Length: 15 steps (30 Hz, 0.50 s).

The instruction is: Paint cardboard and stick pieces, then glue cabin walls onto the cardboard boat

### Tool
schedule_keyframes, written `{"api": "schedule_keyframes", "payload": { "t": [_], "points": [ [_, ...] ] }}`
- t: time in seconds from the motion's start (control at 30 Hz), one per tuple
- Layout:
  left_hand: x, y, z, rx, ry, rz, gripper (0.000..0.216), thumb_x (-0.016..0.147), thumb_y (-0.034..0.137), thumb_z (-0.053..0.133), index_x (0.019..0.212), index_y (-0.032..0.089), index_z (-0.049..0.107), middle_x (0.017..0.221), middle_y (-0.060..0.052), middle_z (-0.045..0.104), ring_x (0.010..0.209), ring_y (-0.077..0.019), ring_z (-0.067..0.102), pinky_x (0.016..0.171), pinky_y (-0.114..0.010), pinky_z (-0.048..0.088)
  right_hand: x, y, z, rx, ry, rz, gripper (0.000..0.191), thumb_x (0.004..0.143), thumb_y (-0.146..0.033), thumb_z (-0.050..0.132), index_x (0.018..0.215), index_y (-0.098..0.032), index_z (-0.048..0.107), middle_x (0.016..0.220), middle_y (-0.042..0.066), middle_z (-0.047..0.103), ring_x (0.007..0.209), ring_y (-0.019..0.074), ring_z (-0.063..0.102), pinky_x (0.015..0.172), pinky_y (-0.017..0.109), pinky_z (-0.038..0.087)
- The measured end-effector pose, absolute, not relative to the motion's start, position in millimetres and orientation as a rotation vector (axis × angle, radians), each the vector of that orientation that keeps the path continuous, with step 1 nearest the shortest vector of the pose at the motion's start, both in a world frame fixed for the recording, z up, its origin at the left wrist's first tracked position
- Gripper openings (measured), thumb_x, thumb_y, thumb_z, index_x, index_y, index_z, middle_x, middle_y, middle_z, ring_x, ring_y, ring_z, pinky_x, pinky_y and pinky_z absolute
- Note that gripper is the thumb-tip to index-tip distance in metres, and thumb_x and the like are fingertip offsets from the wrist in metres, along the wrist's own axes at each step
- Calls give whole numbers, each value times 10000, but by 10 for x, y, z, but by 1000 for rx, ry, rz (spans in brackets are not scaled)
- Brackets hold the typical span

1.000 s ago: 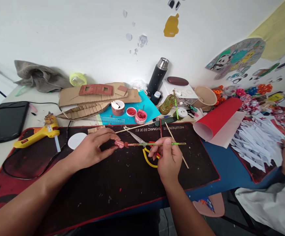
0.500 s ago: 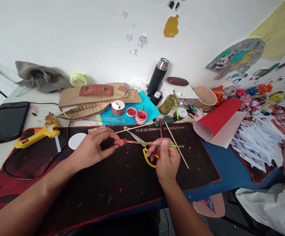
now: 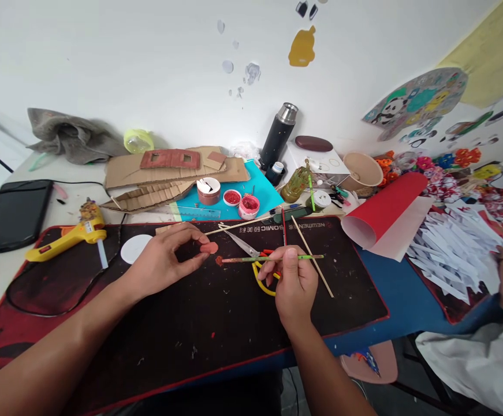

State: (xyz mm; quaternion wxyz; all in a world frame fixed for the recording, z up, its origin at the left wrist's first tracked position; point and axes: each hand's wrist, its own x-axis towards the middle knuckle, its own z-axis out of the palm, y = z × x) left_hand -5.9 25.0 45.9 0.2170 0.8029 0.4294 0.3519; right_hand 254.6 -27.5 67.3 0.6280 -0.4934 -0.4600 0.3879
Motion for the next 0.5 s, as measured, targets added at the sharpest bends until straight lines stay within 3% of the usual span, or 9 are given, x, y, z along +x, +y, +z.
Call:
{"api": "schedule_keyframes", "payload": {
  "t": [0.5],
  "points": [
    [-60,246,451,2220,1177,986,125,999,352,717,1053,240,736,1040,-52,816,977,-240,781,888,-374,613,2539,-251,684,-1119,-1032,870,462,1113,-597,593,885,-213,711,619,-3,697,489,156,669,436,231,465]
  ]
}}
